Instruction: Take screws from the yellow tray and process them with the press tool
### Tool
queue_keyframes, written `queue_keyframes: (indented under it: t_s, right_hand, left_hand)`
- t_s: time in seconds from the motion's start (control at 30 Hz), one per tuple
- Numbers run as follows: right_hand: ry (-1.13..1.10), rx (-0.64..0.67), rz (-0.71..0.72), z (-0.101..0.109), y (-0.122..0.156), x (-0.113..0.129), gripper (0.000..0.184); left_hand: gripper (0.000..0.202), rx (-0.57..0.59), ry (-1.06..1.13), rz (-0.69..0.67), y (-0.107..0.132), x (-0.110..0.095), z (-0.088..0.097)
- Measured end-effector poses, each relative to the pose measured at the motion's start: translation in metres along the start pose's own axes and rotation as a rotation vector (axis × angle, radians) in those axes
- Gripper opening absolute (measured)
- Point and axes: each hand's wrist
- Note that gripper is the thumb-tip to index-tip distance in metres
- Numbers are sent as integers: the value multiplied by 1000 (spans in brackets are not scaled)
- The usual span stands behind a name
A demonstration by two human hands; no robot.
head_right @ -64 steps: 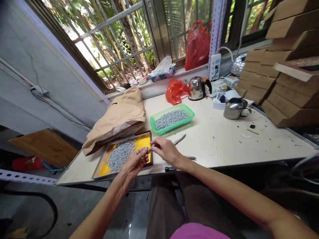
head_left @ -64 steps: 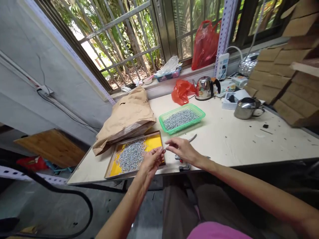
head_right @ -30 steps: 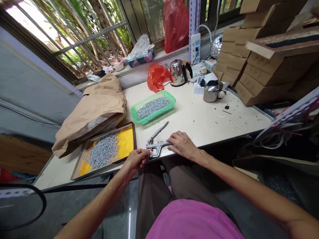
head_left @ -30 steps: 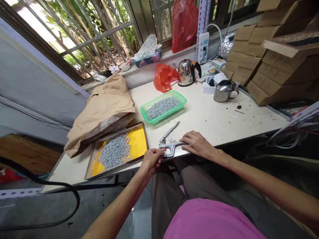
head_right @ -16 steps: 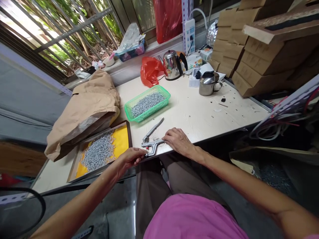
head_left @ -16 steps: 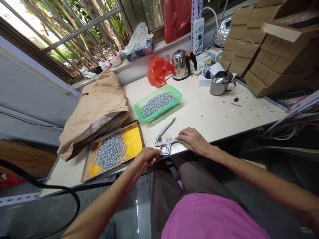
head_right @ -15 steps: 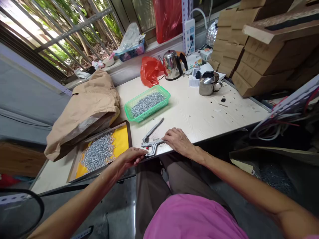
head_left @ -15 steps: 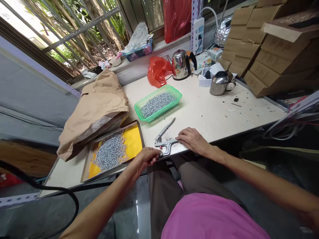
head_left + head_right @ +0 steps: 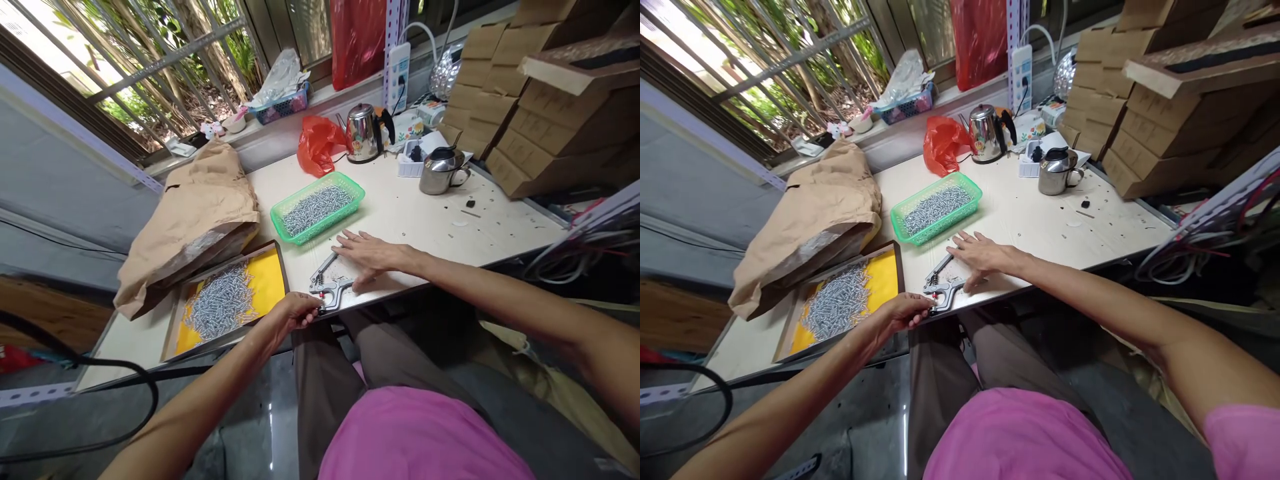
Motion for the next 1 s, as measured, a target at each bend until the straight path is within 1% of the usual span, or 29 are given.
queue_keyframes:
  t_s: [0.07, 0.13, 0.33, 0.43, 0.47, 0.5, 0.53, 0.6, 0.63, 0.67, 0.7, 0.77, 0.83, 0.93, 1.0]
  right_hand:
    - [10, 44, 18, 4, -9, -2, 108]
    - [28, 56, 11, 7, -13, 0, 101]
    - [101, 35, -11, 11, -6, 13, 72]
    - [92, 33, -57, 10, -2, 16, 65]
    - [87, 33, -75, 9, -1, 17, 65]
    - [84, 34, -89, 9, 0, 18, 63]
    - [84, 35, -96, 8, 1, 20, 60]
    - [92, 37, -94, 6, 3, 23, 50]
    - [98, 33, -92, 5, 4, 25, 44]
    - [103, 22, -93, 3, 6, 27, 39]
    - [106, 5, -95, 1, 8, 28, 35]
    - [101, -28, -91, -2, 11, 30, 33]
    - [82, -37, -90, -3, 14, 29, 39]
    - [49, -5, -92, 0, 19, 29, 56]
    - [56, 11, -122, 5, 21, 31, 56]
  left_hand:
    - [21, -9, 14, -6, 1, 0, 0]
    - [21, -17, 26, -8, 2, 1, -1]
    - [23, -38, 53, -14, 1, 1, -3]
    - [27, -79, -20, -36, 7, 2, -5]
    - [27, -122, -86, -70, 10, 3, -5]
    - [25, -197, -178, -129, 14, 4, -7]
    - [21, -305, -290, -215, 18, 5, -8]
    - [18, -546, -548, -443, 22, 4, -13]
    - [21, -634, -672, -568, 22, 2, -16]
    - [26, -680, -784, -685, 21, -1, -20]
    - [32, -689, -878, -786, 17, -4, -23]
    - [44, -646, -1016, -911, 7, -14, -28]
    - [49, -591, -1101, -949, -4, -24, -30]
    - [51, -524, -1175, -974, -13, -35, -27]
    - [51, -501, -1185, -990, -15, -39, -24]
Point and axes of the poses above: each hand's wrist, its own y-axis away from the middle knuckle, its own z-axis out of the back of the hand, x = y × z, and after that the axes turned 9 degrees about -y, right-handed
